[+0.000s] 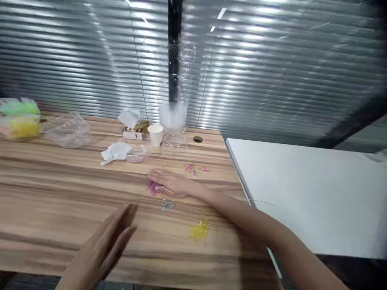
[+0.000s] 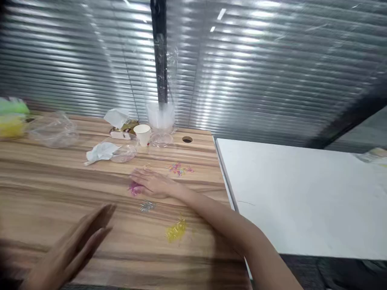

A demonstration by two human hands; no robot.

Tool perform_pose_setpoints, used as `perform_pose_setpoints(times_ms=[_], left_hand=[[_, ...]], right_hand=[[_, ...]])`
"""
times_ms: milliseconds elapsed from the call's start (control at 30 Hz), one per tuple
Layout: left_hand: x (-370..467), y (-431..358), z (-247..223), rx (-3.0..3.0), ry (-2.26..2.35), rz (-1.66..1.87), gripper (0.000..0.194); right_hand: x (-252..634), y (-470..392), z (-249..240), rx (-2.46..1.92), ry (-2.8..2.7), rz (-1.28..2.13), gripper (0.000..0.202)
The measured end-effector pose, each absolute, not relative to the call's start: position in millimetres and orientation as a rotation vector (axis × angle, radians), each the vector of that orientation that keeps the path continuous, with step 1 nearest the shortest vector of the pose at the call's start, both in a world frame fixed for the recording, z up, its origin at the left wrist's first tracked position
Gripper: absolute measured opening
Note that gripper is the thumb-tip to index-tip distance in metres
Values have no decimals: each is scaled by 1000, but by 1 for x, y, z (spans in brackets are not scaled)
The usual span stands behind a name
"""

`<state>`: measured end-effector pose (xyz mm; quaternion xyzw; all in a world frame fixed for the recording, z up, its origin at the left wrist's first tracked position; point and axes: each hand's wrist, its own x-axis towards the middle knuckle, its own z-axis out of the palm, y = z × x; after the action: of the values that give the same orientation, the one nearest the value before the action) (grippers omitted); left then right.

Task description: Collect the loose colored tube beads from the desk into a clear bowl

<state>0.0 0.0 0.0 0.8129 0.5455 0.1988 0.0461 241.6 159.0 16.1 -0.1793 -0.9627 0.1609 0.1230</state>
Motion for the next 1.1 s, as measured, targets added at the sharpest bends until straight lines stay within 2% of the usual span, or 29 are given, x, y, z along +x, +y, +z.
perform_pose_setpoints(times_ms=[467,600,833,967,1100], left_hand=[[-1,-4,-8,2365,1767,705,55],[-1,-4,-7,2345,1763,706,54],[-5,4,-9,2397,1710,727,58],[-3,5,-9,2509,1667,676,57],[19,5,-4,2637,1498,549,60]], right_hand=[[191,165,6,-319,-2668,715,44],[198,167,18,-347,-2526,727,43],[281,172,48,-740,-2187,445,36],[315,162,30,-770,-2458,177,30],[316,147,16,-674,-2702,55,40]])
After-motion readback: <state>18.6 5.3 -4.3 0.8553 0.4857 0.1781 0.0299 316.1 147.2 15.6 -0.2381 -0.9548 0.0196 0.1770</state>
